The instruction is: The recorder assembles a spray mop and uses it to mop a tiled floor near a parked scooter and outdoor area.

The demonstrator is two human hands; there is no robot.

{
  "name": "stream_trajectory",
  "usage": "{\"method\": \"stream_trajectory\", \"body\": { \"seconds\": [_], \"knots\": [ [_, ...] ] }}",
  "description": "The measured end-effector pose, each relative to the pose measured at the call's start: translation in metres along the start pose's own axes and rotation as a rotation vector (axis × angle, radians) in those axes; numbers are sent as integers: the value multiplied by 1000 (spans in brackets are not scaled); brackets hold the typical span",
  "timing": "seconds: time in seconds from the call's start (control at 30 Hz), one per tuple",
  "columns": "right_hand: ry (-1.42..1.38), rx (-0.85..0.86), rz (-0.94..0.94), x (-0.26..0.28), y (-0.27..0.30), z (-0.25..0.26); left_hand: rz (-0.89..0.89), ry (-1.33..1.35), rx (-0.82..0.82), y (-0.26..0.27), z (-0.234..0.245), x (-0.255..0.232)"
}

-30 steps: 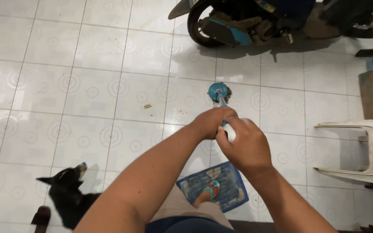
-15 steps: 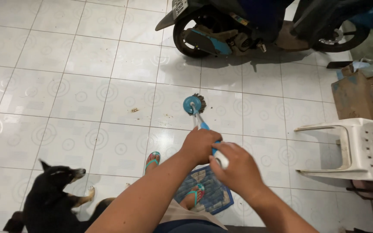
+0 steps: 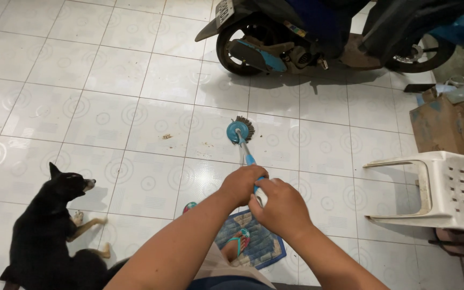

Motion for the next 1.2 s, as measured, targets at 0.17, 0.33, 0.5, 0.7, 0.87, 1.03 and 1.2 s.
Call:
{"method": "stream_trajectory", "body": {
  "seconds": [0.17,0.33,0.5,0.7,0.87,1.03,1.2],
  "knots": [
    [41,75,-70,-8,-25,-11,-36,143,-66,-24,-13,34],
    [46,-35,17,16,-12,15,-86,199,-60,-1,18,-10],
    [42,-28,-18,27,-33,-20,-66,206,4,-19,-1,65],
    [54,14,-73,64,-68,-51,30,-15,120,-12,95,42],
    [-42,-39,-111,103,-64,-40,-5,-80,123,11,121,45],
    [5,-121,-84,95,-82,-78,-31,-40,145,-2,116,86],
    [33,-281,-90,102,-71,-72,-263,281,104,-2,94,100]
  ]
}}
Point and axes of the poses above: each hand's wrist, its own y-axis away from the middle knuckle, its own z-axis out of the back of the hand, x = y × z, the point moved 4 cm from there along -y, towards the middle knuckle, and after that the axes turned 3 degrees about y, right-handed, at the moved point
